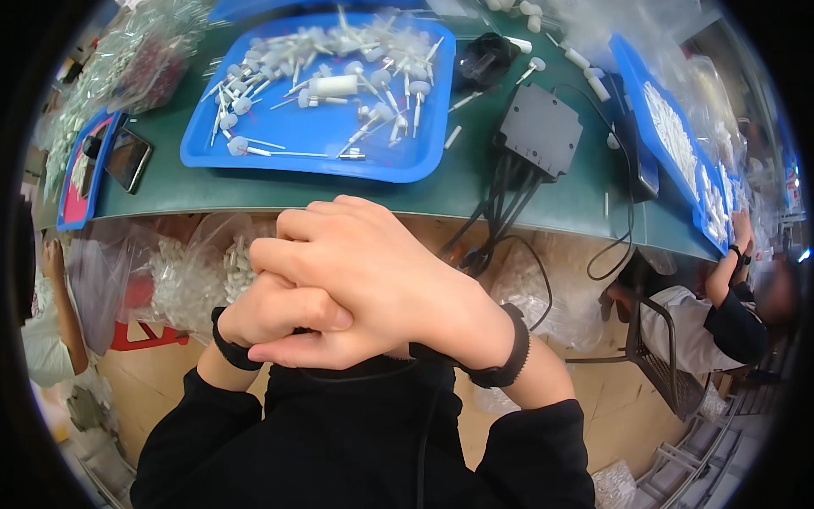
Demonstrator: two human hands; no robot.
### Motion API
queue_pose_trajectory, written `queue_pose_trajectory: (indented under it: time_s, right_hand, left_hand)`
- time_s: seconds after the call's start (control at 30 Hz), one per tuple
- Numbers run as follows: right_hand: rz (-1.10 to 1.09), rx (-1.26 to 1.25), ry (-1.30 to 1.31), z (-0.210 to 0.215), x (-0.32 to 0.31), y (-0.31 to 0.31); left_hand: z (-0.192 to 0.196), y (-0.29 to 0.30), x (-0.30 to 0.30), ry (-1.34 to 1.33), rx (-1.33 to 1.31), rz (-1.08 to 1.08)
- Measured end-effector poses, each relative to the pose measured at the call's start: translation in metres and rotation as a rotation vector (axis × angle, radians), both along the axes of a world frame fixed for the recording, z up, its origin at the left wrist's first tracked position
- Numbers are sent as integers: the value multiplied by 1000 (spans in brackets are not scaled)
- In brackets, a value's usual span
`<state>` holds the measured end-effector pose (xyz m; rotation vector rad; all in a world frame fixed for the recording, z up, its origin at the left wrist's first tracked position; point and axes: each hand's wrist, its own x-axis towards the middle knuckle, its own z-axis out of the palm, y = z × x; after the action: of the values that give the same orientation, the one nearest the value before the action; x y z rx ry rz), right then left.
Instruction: The person repeatedly picks up small white cylindrical components and thin white rods from blue trays. They insert the rods into the cylinders and place the assembled units into a larger blue tray. The person handles the items one at a time in a repetitive assembly process.
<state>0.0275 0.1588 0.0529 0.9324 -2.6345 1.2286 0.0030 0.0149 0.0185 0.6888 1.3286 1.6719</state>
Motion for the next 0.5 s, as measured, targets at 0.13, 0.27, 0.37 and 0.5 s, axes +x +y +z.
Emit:
queue_pose_trajectory:
  time_s: [0.13,0.27,0.37,0.5]
  right_hand:
    - [-19,-47,-49,-2,0,-3]
    - [-30,-69,-75,-5,-1,-5]
    - [-31,-107,-52,0,-5,3]
    - [-331,-175,74,3,-23,54]
  left_hand:
    - [-1,-4,-2,-158,16,-10]
    - [5,-6,-4,-303,3,-60]
    - [12,-10,-15,-193,32,-100]
    - [24,-12,-49,453,-109,219]
